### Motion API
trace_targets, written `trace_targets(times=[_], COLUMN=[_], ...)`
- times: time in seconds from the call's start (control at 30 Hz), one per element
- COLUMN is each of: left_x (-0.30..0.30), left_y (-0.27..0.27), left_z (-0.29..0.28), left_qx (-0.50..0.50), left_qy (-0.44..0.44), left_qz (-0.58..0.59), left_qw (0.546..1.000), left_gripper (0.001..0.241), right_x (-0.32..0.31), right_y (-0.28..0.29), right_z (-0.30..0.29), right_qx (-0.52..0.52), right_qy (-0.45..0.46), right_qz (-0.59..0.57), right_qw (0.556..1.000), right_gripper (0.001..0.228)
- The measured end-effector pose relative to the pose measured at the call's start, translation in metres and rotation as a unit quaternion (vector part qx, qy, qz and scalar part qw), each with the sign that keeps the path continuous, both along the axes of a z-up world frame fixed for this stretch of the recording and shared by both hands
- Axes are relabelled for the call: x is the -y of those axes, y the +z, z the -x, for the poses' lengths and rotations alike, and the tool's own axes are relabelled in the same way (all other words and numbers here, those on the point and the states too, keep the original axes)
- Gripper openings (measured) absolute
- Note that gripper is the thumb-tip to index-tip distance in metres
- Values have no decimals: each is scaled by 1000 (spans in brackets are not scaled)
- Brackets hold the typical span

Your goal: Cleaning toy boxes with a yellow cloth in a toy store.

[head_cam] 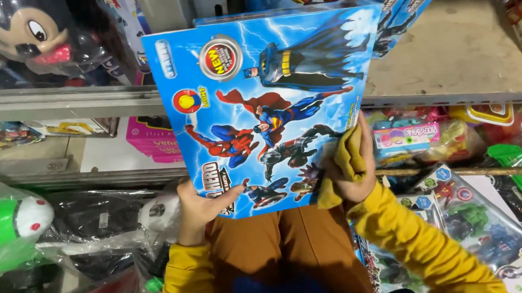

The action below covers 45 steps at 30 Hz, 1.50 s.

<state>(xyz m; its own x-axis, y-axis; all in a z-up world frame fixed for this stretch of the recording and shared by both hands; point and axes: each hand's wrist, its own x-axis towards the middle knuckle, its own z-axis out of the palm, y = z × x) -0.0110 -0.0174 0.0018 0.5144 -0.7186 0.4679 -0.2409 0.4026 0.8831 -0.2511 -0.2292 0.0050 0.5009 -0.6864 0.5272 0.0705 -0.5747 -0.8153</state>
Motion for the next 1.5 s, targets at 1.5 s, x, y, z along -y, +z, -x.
trace_targets(times=[1.5], left_x=[97], left_y=[14], left_z=[8], left_qx=[-48], left_qy=[-197], left_qz=[-66], left_qw=[977], left_gripper=[91], right_x=[13], right_y=[-121], right_z=[170], right_qx=[100], right_qy=[110], right_qz=[-531], right_qw=[834], right_gripper=[47])
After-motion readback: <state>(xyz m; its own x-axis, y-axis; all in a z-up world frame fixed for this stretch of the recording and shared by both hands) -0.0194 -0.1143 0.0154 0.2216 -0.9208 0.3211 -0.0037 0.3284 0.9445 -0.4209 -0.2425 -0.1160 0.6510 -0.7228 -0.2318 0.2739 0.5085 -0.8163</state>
